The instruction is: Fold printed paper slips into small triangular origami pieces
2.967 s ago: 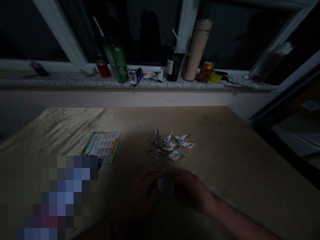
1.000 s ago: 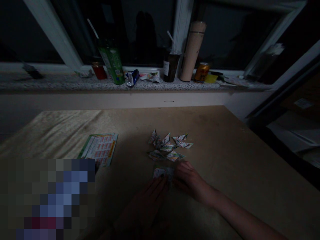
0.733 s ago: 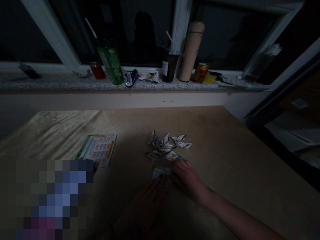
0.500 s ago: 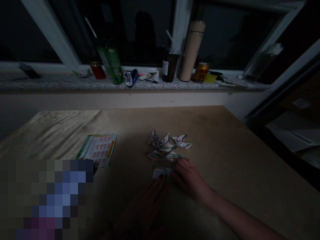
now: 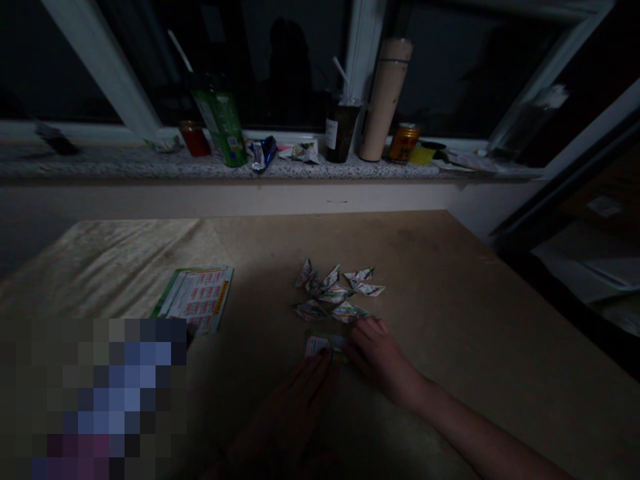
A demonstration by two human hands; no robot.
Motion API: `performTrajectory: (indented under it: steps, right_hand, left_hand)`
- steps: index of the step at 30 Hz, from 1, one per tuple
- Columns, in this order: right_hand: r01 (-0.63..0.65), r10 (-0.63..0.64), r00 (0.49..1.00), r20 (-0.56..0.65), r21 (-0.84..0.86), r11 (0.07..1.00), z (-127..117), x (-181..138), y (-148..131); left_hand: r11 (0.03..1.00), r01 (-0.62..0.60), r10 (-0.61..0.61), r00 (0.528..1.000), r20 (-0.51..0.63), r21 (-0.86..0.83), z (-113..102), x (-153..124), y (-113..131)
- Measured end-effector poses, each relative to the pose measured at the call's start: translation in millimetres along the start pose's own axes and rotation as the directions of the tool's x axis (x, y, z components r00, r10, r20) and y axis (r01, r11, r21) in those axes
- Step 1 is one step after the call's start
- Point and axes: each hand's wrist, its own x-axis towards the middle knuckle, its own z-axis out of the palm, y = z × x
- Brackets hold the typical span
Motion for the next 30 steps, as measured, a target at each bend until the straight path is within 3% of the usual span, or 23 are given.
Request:
performTrajectory:
  steps: [6,15,30]
  right_hand:
    - [0.000,-0.002,1.000,-0.018,-0.074,0.997,4.0,0.5,1.2]
    - [-0.001,-0.002,1.000,-0.026,-0.110,0.994,4.0,2.8,-1.1]
    - [-0.010,0.003,0.999,-0.046,-0.155,0.988,9.9,4.1,0.3]
  left_hand:
    - [0.999,0.009,-0.010,1.000,-0.018,-0.038,3.6,0.7,-0.3]
    - [0.999,-0.022,0.024,0.998,-0.065,0.035,3.9,0.4,-0.9]
    - [1.000,-0.013,0.013,0.999,-0.034,0.008,4.9,1.9,-1.5]
